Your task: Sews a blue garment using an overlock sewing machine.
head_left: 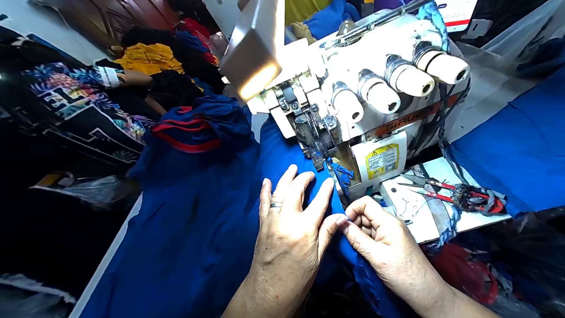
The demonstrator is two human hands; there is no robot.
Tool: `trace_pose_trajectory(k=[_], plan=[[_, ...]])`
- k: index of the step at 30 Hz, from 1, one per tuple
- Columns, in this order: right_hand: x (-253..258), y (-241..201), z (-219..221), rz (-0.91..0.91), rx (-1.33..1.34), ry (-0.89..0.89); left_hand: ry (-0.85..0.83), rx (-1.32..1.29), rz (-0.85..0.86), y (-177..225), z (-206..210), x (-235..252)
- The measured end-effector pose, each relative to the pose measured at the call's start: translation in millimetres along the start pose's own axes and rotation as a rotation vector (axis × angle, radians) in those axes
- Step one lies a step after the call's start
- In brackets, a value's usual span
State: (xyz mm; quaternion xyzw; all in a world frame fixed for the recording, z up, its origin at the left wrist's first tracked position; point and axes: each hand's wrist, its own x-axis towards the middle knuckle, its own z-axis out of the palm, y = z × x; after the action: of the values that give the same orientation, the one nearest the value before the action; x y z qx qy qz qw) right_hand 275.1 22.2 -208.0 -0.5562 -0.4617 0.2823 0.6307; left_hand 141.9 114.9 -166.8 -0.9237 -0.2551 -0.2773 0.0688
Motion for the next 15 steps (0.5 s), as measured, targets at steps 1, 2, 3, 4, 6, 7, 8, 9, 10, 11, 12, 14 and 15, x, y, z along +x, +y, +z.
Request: trace_pose_trajectory(k=[1, 2, 3, 4, 6, 7, 8, 9, 10, 11, 12, 14, 15], plan=[[0, -2, -1, 0.004, 0.001, 0.004, -0.002, -0.003, 0.008, 0, 0, 1], [1, -2, -2, -0.002, -0.011, 0.004, 0.001, -0.009, 0.018, -1, 0, 2], [1, -3, -3, -0.012, -0.036, -0.002, 0.003, -0.021, 0.026, -2, 0, 3], [1, -3, -4, -0.021, -0.07, -0.014, 0.003, -0.041, 0.028, -3, -1, 3], [1, -3, -8, -0.017, -0.138, -0.051, 0.007, -0.121, 0.002, -8, -8, 5], [1, -3, -10, -0.007, -0.158, -0.068, 0.031, -0.171, -0.032, -14, -14, 9], [2, -3, -13, 0.012, -0.157, -0.09, 0.065, -0.186, -0.07, -23, -22, 16], [3, -3, -17, 0.037, -0.133, -0.119, 0.104, -0.163, -0.1, -35, -29, 26], [4, -3, -21, 0.06, -0.098, -0.147, 0.119, -0.142, -0.14, -49, -35, 38], [5, -3, -25, 0.094, -0.057, -0.181, 0.11, -0.139, -0.192, -62, -38, 52], [5, -4, -28, 0.13, -0.027, -0.213, 0.084, -0.148, -0.249, -73, -36, 67], [7, -5, -35, 0.218, 0.057, -0.275, -0.06, -0.201, -0.344, -87, -25, 96], [8, -6, -38, 0.271, 0.108, -0.304, -0.144, -0.196, -0.338, -95, -13, 107]])
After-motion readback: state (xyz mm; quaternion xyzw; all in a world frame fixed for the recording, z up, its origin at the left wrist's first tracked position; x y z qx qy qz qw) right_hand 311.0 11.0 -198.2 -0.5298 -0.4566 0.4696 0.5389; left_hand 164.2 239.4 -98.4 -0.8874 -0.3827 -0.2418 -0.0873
